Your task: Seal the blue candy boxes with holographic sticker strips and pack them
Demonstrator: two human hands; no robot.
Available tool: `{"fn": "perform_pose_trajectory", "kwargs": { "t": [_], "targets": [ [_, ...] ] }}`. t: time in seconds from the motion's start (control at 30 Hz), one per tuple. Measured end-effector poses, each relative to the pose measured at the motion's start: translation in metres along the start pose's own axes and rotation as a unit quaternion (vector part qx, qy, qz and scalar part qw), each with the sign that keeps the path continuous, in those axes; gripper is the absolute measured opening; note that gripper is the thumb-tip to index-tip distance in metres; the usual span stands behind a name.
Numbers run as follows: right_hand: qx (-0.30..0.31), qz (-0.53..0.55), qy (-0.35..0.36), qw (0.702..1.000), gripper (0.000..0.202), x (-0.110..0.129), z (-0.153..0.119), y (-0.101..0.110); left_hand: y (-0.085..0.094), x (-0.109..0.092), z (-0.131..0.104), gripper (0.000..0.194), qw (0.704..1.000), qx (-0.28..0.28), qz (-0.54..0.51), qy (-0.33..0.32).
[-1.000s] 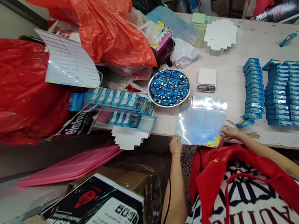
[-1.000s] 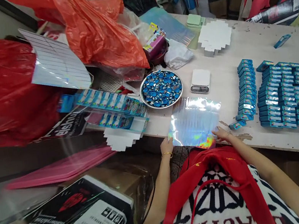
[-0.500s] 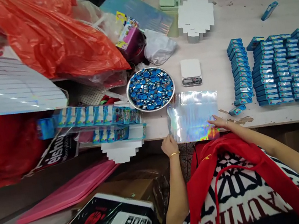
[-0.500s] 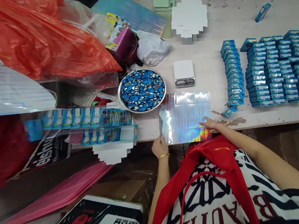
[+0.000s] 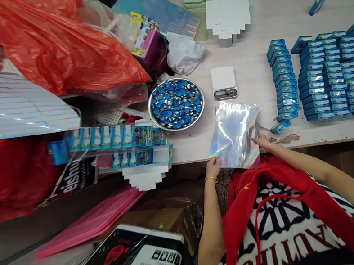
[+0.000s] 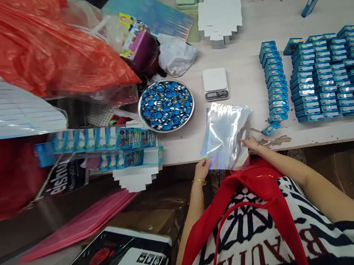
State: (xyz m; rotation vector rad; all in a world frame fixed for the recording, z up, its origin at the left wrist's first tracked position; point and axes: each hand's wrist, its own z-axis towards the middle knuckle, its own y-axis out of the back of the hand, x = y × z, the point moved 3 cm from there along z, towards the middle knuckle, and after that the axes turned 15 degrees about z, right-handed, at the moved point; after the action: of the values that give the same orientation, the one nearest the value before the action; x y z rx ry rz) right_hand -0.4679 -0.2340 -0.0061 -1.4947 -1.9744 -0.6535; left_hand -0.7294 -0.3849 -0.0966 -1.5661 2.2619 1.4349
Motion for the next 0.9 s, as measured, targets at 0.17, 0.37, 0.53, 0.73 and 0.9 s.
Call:
{"fn": "perform_pose_trajectory", "kwargs": {
  "t": [0.17, 0.37, 0.53, 0.73, 0.9],
  "targets": [
    [-0.057, -0.064, 0.098, 0.991, 0.032, 0.030, -0.029, 0.026, 0.010, -0.024, 0.033, 0.061, 0.993, -0.096, 0.068, 0.008],
    [-0.131, -0.167, 0.342, 0.915, 0.046, 0.102, -0.094, 0.098, -0.011, -0.077, 0.051, 0.095, 0.973, -0.109, 0.205, 0.004],
    [-0.251, -0.205, 0.405, 0.855, 0.039, 0.138, -0.133, 0.161, -0.026, -0.098, 0.054, 0.078, 0.970, -0.101, 0.201, 0.087],
    [-0.345, -0.182, 0.403, 0.828, 0.039, 0.143, -0.152, 0.191, -0.019, -0.108, 0.052, 0.048, 0.983, -0.063, 0.164, 0.059],
    [-0.386, -0.172, 0.408, 0.809, 0.044, 0.153, -0.161, 0.198, 0.009, -0.112, 0.021, 0.031, 0.991, -0.026, 0.113, -0.065]
  ]
}}
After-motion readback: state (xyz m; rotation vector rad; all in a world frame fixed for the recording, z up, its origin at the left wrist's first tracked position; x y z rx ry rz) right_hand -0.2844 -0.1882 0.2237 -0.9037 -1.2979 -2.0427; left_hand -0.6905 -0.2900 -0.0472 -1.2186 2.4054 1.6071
